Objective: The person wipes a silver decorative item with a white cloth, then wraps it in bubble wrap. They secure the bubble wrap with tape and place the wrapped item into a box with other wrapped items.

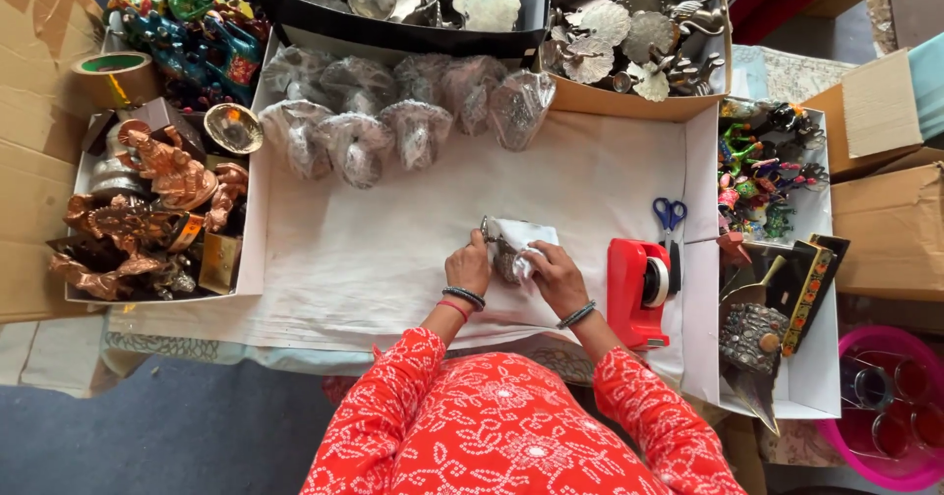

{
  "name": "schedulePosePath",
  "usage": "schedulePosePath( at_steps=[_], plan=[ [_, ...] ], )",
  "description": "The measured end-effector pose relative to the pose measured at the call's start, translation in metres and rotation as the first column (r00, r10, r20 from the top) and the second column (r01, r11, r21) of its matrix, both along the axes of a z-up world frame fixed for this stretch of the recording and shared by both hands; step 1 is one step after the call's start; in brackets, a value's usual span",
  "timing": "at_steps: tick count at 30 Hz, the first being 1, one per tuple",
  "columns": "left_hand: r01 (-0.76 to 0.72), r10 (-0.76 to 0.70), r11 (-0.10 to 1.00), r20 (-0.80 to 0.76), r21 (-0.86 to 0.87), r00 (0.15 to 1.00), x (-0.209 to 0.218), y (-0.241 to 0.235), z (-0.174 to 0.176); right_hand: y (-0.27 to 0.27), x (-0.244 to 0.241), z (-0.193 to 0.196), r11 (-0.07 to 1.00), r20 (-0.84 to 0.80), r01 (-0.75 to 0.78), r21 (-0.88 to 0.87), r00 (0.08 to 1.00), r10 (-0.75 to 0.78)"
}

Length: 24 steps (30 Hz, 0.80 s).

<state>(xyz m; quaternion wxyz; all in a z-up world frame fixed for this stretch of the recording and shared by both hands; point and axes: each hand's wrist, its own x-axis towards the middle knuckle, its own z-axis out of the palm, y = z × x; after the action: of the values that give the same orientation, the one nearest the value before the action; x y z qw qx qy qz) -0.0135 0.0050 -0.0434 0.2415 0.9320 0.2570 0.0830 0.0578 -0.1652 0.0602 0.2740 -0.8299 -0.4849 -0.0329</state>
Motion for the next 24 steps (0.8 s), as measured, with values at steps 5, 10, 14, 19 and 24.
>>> schedulePosePath(
  at_steps=[5,10,14,19,24],
  plan=[
    [0.028,-0.028,1.0,-0.001,0.003,1.0,-0.003,0.003,0.001,0.019,0.007,0.003,1.0,0.001,0.008,-0.017,1.0,-0.008],
    [0.028,-0.028,0.999,-0.02,0.016,0.999,-0.001,0.003,-0.006,0.045,0.023,-0.015,0.995,-0.02,-0.025,-0.101,1.0,0.023],
    [0.03,-0.031,0.999,0.005,0.024,1.0,-0.002,0.004,-0.007,0.064,0.059,-0.074,0.971,-0.146,-0.096,-0.22,0.987,0.065],
    [0.009,-0.011,0.999,0.032,0.047,0.999,-0.001,0.003,-0.007,0.034,0.115,-0.115,0.988,-0.479,0.079,-0.136,0.867,-0.135],
    [-0.001,0.001,1.0,0.043,0.018,0.999,-0.003,0.002,0.004,-0.023,0.1,-0.061,0.776,-0.542,0.631,0.026,0.661,-0.519]
  ],
)
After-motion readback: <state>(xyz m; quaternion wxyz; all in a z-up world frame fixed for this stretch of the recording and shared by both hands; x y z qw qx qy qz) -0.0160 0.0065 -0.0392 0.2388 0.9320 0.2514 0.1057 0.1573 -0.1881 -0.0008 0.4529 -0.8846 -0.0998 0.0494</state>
